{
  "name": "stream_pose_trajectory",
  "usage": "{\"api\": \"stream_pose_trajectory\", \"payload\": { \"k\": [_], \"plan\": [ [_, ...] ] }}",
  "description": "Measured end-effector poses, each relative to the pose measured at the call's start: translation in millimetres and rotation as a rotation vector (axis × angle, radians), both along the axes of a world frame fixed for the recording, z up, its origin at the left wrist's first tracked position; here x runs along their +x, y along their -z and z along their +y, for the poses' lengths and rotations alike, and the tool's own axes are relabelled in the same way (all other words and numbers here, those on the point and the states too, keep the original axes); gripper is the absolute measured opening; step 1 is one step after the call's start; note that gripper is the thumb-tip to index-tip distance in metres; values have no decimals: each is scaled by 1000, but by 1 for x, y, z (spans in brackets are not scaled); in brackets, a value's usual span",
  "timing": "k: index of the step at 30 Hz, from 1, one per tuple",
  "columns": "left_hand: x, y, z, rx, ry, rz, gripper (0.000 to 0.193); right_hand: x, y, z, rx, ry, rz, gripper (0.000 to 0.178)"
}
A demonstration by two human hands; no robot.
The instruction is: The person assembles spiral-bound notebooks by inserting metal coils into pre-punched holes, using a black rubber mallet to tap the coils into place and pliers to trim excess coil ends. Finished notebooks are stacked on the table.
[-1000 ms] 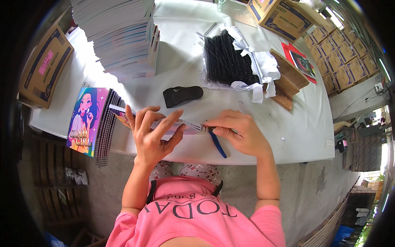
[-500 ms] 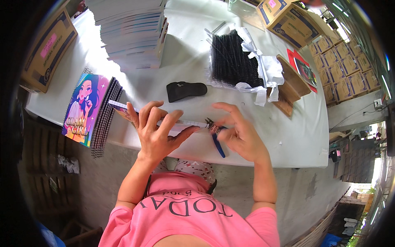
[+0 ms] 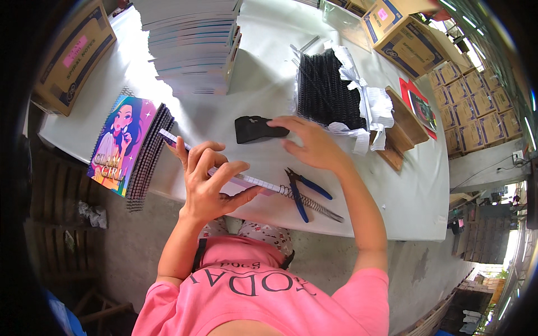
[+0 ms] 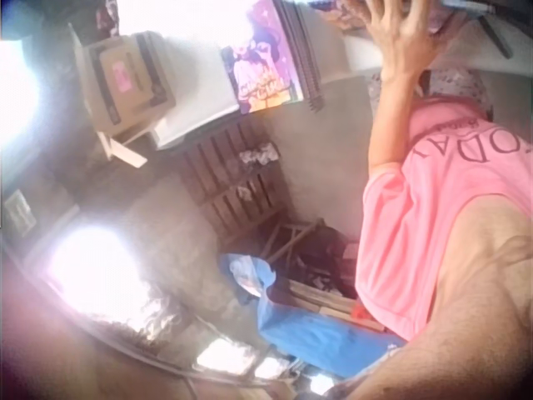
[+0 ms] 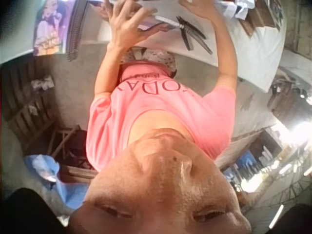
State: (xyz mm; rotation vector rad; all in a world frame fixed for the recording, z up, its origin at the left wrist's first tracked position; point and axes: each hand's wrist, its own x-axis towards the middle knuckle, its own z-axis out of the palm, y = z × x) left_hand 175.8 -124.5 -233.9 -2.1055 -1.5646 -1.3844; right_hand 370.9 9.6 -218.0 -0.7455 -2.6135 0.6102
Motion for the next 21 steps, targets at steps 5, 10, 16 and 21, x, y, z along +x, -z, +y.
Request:
{"api": "stream_pose_trajectory", "payload": {
  "k": [5, 10, 16, 21],
  "plan": [
    [5, -2, -5, -3, -44, -14, 37, -23, 56, 21, 298, 66, -74, 34],
    [13, 8, -3, -36, -78, -90, 43, 20, 27, -10, -907, 13, 902, 20],
    [8, 2, -2, 46, -128, 9, 50, 15, -3, -32, -475, -3, 551, 22],
    [8, -3, -5, 102, -71, -42, 51, 16, -6, -29, -772, -287, 721, 28]
  ]
}}
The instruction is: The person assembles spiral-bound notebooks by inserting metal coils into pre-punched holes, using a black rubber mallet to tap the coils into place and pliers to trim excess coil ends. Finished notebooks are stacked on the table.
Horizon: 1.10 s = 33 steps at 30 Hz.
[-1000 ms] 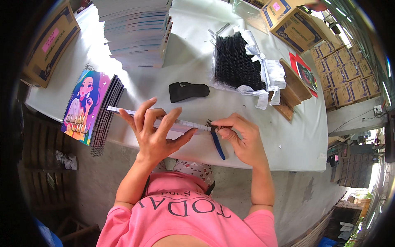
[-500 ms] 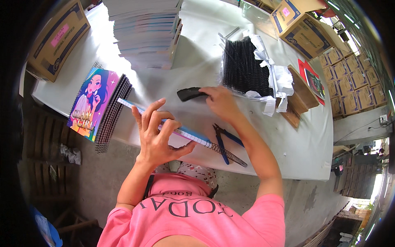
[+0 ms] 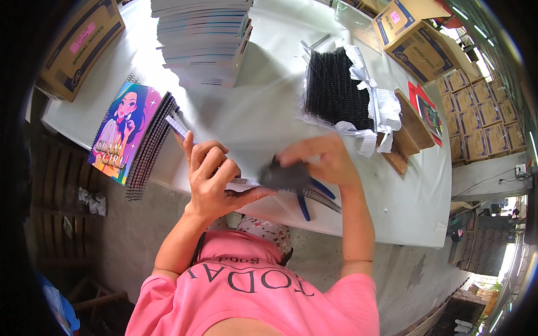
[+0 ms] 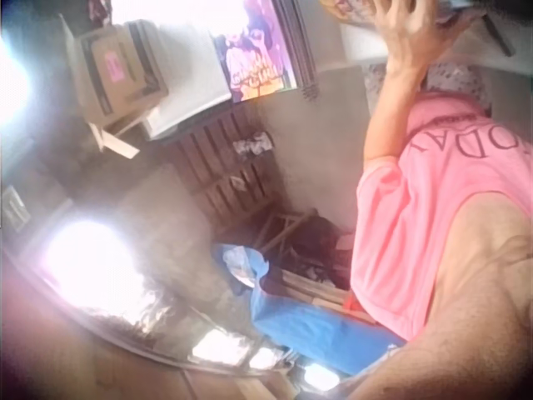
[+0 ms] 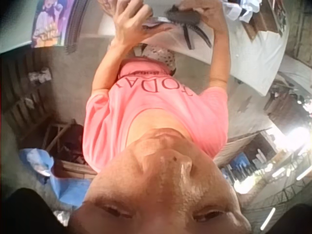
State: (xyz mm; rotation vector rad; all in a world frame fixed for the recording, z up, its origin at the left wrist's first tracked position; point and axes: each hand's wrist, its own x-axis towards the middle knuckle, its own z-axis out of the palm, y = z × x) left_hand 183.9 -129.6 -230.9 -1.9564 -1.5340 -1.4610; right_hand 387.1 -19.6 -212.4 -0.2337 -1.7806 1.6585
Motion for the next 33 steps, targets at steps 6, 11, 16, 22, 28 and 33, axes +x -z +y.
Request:
{"api": "stream_pose_trajectory", "payload": {
  "k": [6, 11, 16, 22, 28, 33],
  "plan": [
    [-2, 0, -5, -62, 24, -35, 51, -19, -16, -7, 397, 51, -222, 9],
    [0, 5, -4, -31, 90, -145, 66, -33, -19, -26, 119, -34, 285, 15],
    [1, 3, -12, -35, 63, -160, 77, -37, -33, -24, 321, 227, -246, 29],
    [-37, -19, -14, -184, -200, 26, 70, -35, -16, -24, 52, 411, -143, 17],
    [-46, -11, -6, -89, -90, -76, 67, -39, 7, -10, 247, 102, -41, 17],
    [-49, -6, -9, -12, -45, -116, 65, -61, -32, -26, 393, 116, -227, 26]
  ]
}}
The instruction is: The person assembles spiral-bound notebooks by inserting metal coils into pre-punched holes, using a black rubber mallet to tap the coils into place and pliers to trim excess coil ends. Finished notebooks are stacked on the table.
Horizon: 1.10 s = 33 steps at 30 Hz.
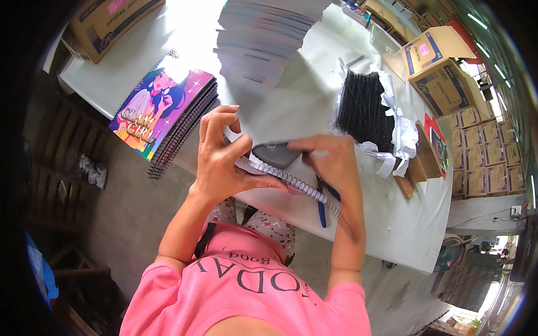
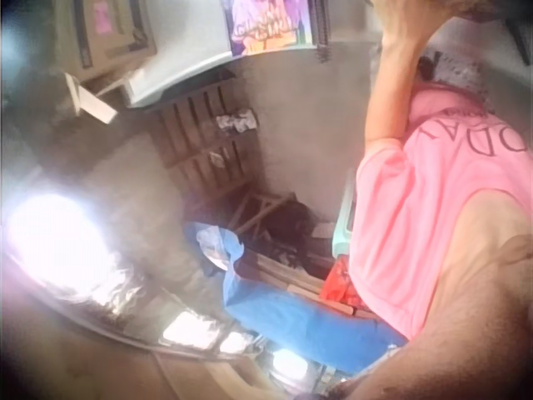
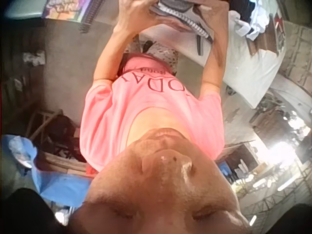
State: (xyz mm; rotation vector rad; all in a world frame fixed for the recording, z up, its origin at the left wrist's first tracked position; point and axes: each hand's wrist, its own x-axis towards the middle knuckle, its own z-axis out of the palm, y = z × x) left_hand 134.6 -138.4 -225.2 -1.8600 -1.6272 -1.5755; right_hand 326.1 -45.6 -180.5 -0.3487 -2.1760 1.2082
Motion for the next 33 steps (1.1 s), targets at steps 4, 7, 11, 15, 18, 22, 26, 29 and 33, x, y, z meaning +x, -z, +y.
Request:
{"api": "stream_pose_trajectory", "payload": {
  "k": [4, 7, 11, 15, 18, 22, 26, 29, 33],
  "plan": [
    [0, 0, 7, 43, 7, -27, 64, -9, -4, -2, -5, -214, 255, 22],
    [-2, 2, 1, -9, 1, -62, 65, -22, 1, 6, -25, 267, -293, 21],
    [-5, -1, 3, -75, -12, -128, 68, -18, -2, -11, -212, -225, 342, 12],
    [-2, 7, 3, -59, 25, -236, 67, -18, -14, 9, -199, 281, -39, 6],
    [-5, 15, 10, 61, 54, -224, 67, -12, 8, 10, -84, -167, 253, 16],
    [-7, 13, 3, 36, 81, -256, 66, -20, 6, 4, -107, 300, -163, 25],
    [-9, 17, -1, 0, 124, -338, 68, -24, -2, 2, 73, 22, -179, 28],
    [-10, 19, 1, 18, 150, -357, 77, -20, 7, 4, -154, 263, -150, 28],
    [-13, 29, 4, -108, 261, -628, 89, -35, 0, -4, 90, 25, -186, 21]
  ]
}}
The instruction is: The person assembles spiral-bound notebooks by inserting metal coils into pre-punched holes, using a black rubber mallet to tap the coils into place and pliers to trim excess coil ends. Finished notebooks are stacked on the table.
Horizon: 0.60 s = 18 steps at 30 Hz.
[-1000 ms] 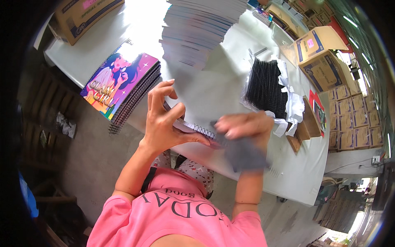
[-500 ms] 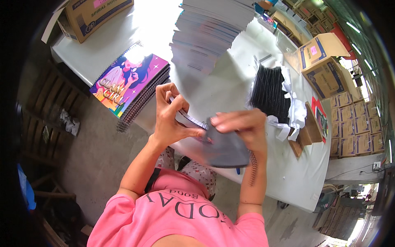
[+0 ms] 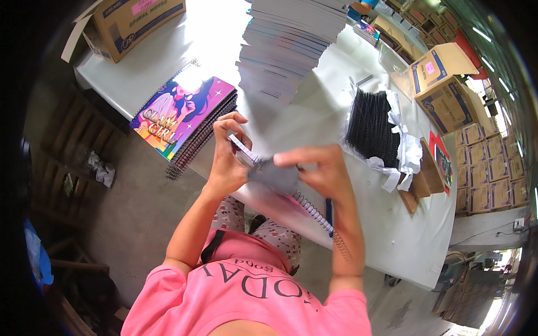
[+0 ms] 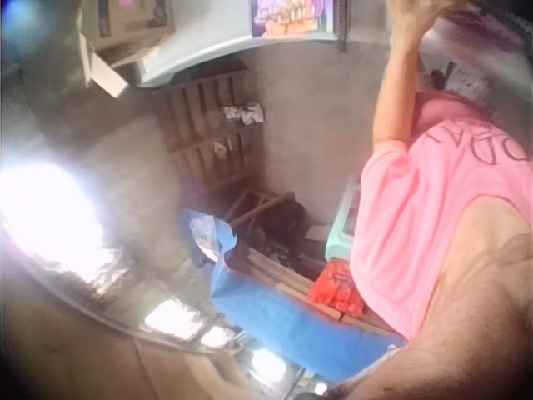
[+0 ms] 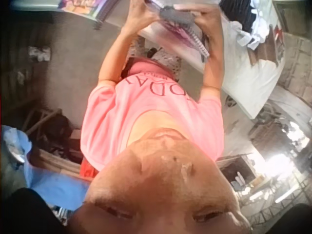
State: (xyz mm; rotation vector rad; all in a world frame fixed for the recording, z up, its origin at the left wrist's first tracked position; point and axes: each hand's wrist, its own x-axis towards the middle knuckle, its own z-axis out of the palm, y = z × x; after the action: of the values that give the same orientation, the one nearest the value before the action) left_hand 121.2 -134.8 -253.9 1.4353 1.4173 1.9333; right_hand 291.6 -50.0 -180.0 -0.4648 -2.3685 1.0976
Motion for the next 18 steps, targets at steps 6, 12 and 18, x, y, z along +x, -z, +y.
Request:
{"api": "stream_pose_trajectory", "payload": {
  "k": [6, 12, 18],
  "plan": [
    [-5, 3, 6, -43, 53, 104, 95, -11, -2, -1, -77, -54, 204, 33],
    [-10, 13, 10, -32, 120, 72, 94, -20, -13, 5, -28, -257, 329, 39],
    [-5, 1, 5, -24, 97, 105, 87, -29, -13, 21, -65, 37, 15, 31]
  ]
}}
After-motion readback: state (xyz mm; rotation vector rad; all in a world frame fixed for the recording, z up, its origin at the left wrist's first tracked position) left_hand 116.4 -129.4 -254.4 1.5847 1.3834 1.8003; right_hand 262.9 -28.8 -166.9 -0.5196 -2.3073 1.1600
